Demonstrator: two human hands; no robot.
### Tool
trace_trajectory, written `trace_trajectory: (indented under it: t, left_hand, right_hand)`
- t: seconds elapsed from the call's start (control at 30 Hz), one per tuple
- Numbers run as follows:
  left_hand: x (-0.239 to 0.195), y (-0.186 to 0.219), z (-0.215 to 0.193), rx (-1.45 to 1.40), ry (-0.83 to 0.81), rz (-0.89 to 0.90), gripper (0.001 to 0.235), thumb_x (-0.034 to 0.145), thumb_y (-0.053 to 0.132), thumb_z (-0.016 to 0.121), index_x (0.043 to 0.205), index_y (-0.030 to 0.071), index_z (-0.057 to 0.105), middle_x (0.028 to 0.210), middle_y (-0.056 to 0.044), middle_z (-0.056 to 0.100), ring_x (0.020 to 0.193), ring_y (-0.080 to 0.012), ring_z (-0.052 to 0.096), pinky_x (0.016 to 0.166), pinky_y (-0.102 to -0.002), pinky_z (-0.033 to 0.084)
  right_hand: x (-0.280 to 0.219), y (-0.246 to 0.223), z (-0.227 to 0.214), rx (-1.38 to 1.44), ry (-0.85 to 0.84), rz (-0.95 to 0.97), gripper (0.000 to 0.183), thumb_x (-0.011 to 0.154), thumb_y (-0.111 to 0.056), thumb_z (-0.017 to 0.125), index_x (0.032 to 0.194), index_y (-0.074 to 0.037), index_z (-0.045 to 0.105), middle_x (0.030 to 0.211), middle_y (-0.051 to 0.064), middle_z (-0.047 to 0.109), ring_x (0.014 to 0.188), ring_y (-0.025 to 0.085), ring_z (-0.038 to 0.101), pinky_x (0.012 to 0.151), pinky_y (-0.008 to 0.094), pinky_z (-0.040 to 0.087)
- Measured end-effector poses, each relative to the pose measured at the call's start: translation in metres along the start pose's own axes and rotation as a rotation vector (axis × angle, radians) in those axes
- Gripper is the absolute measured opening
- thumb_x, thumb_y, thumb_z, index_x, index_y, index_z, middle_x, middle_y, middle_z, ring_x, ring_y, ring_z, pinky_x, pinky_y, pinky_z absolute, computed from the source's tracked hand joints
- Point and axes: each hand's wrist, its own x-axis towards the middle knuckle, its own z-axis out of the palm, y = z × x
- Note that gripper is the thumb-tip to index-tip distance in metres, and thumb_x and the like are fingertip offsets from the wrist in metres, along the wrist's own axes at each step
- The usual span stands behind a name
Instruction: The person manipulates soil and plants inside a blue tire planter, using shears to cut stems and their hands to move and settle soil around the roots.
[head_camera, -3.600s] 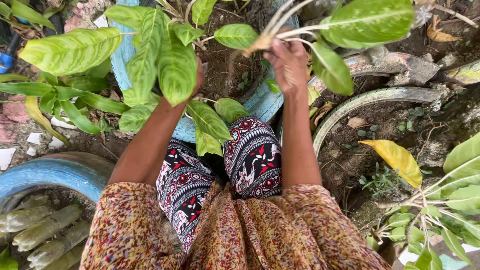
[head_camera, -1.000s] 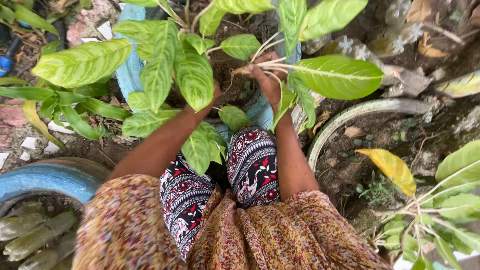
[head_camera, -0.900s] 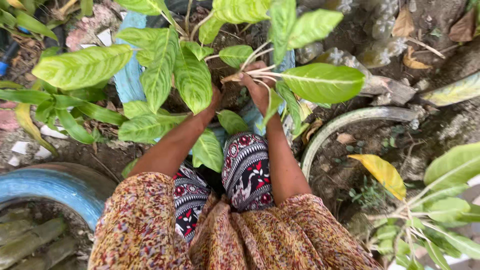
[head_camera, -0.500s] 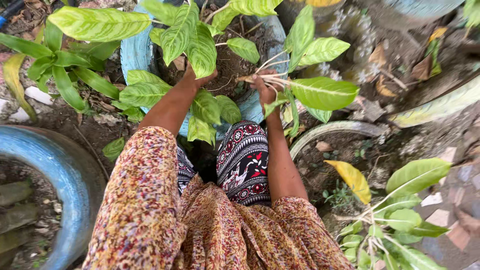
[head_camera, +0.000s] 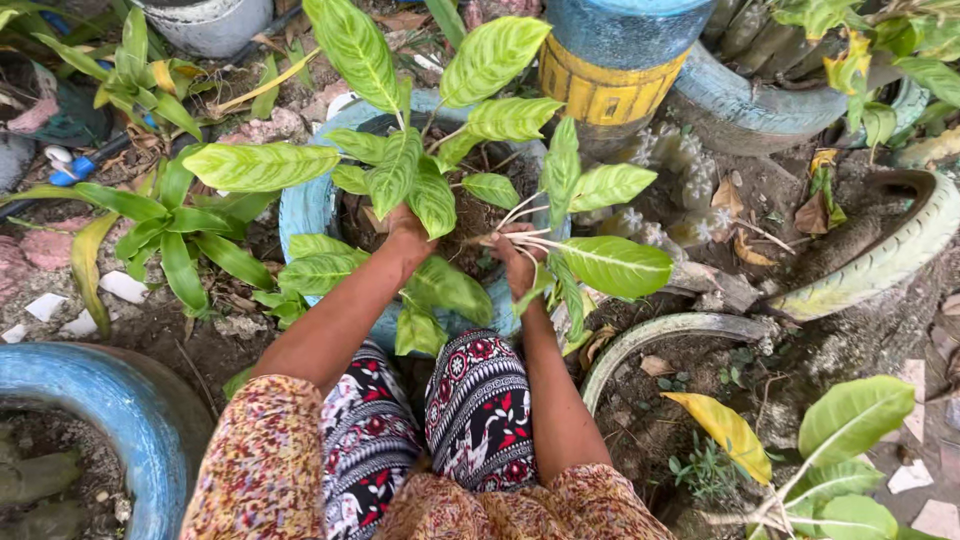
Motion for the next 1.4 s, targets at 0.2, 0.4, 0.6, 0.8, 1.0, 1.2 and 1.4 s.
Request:
trace_trajectory:
  t: [0.2,0.4,0.6,0.8,1.0,1.2,1.4]
  left_hand:
    - [0.041,0.004,0.010,-0.024,-0.105,0.018,0.044,0.105,0.038,0.051,0.138,0.011,0.061,0.139,-0.010,0.064,0.125,-0.0311,0.061,0.111,-0.047,0.048]
    - [0.047,-0.001,0.000,-0.081,-0.128,0.040,0.044,0.105,0.039,0.050,0.139,0.011,0.060,0.139,-0.010,0.064,0.126,-0.0309,0.061,0.111,-0.048,0.048]
    - [0.073,-0.004,0.012,-0.043,-0.013,0.067,0.046,0.105,0.039,0.049,0.140,0.011,0.059,0.139,-0.011,0.064,0.126,-0.0311,0.061,0.111,-0.048,0.049]
    - [0.096,-0.010,0.017,-0.041,0.052,0.105,0.047,0.105,0.040,0.048,0.141,0.011,0.058,0.140,-0.011,0.064,0.127,-0.0313,0.061,0.110,-0.048,0.049]
    - [0.059,0.001,-0.016,0.012,0.126,0.084,0.049,0.105,0.041,0.046,0.142,0.010,0.057,0.140,-0.012,0.064,0.127,-0.0314,0.061,0.110,-0.048,0.049]
    - [0.015,0.018,-0.034,0.069,0.186,0.051,0.050,0.105,0.041,0.045,0.143,0.010,0.056,0.141,-0.012,0.063,0.127,-0.0316,0.061,0.110,-0.049,0.049]
    - [-0.012,0.024,-0.050,0.094,0.235,0.021,0.052,0.105,0.042,0.044,0.144,0.010,0.055,0.141,-0.013,0.063,0.128,-0.0318,0.061,0.110,-0.049,0.050]
  right_hand:
    - [0.000,-0.026,-0.009,0.054,-0.057,0.081,0.022,0.086,-0.006,0.077,0.100,-0.003,0.061,0.116,0.008,0.072,0.085,0.018,0.074,0.067,0.030,0.065]
    - [-0.009,-0.064,-0.046,-0.126,-0.054,-0.149,0.023,0.093,-0.004,0.078,0.108,0.001,0.062,0.111,0.020,0.072,0.090,0.024,0.074,0.073,0.034,0.066]
    - [-0.008,-0.073,-0.046,0.026,-0.010,0.020,0.023,0.094,-0.005,0.077,0.108,-0.002,0.060,0.120,0.018,0.070,0.100,0.024,0.074,0.082,0.035,0.066]
    - [-0.013,-0.085,-0.036,0.037,-0.057,0.043,0.022,0.094,-0.006,0.077,0.107,-0.002,0.059,0.124,0.020,0.070,0.100,0.026,0.075,0.083,0.036,0.066]
    - [-0.014,-0.080,-0.042,0.052,-0.027,0.053,0.023,0.094,-0.006,0.077,0.106,-0.002,0.058,0.125,0.021,0.069,0.099,0.026,0.076,0.081,0.036,0.068]
    - [-0.008,-0.068,-0.021,0.096,-0.025,0.110,0.026,0.090,-0.004,0.078,0.105,-0.002,0.057,0.127,0.020,0.068,0.097,0.025,0.076,0.078,0.036,0.068]
    - [-0.012,-0.064,-0.017,0.092,-0.059,0.068,0.023,0.093,-0.004,0.077,0.108,-0.001,0.059,0.130,0.020,0.067,0.101,0.024,0.074,0.082,0.035,0.066]
